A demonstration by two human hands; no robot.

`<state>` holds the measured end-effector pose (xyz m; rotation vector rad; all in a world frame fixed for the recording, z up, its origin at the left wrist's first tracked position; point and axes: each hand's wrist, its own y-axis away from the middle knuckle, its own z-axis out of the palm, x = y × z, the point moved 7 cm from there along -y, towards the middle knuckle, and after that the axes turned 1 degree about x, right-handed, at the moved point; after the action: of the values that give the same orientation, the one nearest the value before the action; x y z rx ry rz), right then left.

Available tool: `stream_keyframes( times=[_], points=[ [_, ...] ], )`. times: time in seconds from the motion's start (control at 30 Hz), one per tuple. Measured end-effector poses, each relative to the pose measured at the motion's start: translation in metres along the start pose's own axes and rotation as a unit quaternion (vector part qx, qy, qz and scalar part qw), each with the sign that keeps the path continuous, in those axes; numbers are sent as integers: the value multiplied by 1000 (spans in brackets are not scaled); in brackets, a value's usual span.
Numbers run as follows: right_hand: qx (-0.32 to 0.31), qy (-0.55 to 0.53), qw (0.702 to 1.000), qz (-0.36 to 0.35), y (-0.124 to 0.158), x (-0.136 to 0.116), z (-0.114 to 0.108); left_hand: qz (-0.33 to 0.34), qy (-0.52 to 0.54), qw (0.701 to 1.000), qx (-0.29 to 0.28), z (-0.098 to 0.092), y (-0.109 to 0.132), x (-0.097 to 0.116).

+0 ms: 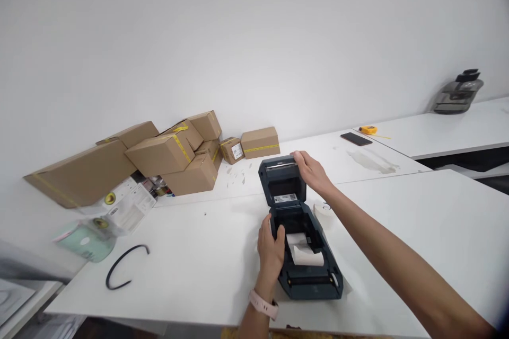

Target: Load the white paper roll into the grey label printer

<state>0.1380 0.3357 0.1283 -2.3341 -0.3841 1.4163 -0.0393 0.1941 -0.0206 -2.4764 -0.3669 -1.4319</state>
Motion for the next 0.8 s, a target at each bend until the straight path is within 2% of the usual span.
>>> stream_keyframes(
  times=[0.1,0.17,0.2,0.3,0.33,0.37,0.4,0.43,0.47,0.5,0.53,0.8],
  points=[
    [0,4,1000,19,-20,5,5,-20,-24,1000,-7,6,-10,1],
    [12,1,1000,22,-13,7,2,-18,-40,999,-11,8,-12,2],
    [41,-6,999,14,-3,7,-4,-17,-49,999,-13,8,-12,2],
    [191,-22,981,-42,48,7,-31,-6,-60,998,-12,7,-11,3],
    [204,-7,977,-64,66,7,-34,-2,-62,998,-12,7,-10,3],
    [156,25,983,-90,80,7,-27,1,-63,998,-11,6,-10,4],
    [61,76,988,-120,91,8,-12,4,-65,998,-12,6,-10,5],
    [-45,129,979,-148,102,9,6,7,-67,998,-12,6,-11,6],
    [-145,177,958,-171,113,13,24,8,-69,998,-11,7,-11,6],
    [-219,216,933,-189,121,17,38,8,-71,997,-9,7,-11,6],
    [-262,245,911,-202,126,20,49,8,-73,997,-7,7,-11,6],
    [-390,345,821,-234,132,48,112,25,-91,995,-10,10,-11,4]
  ],
)
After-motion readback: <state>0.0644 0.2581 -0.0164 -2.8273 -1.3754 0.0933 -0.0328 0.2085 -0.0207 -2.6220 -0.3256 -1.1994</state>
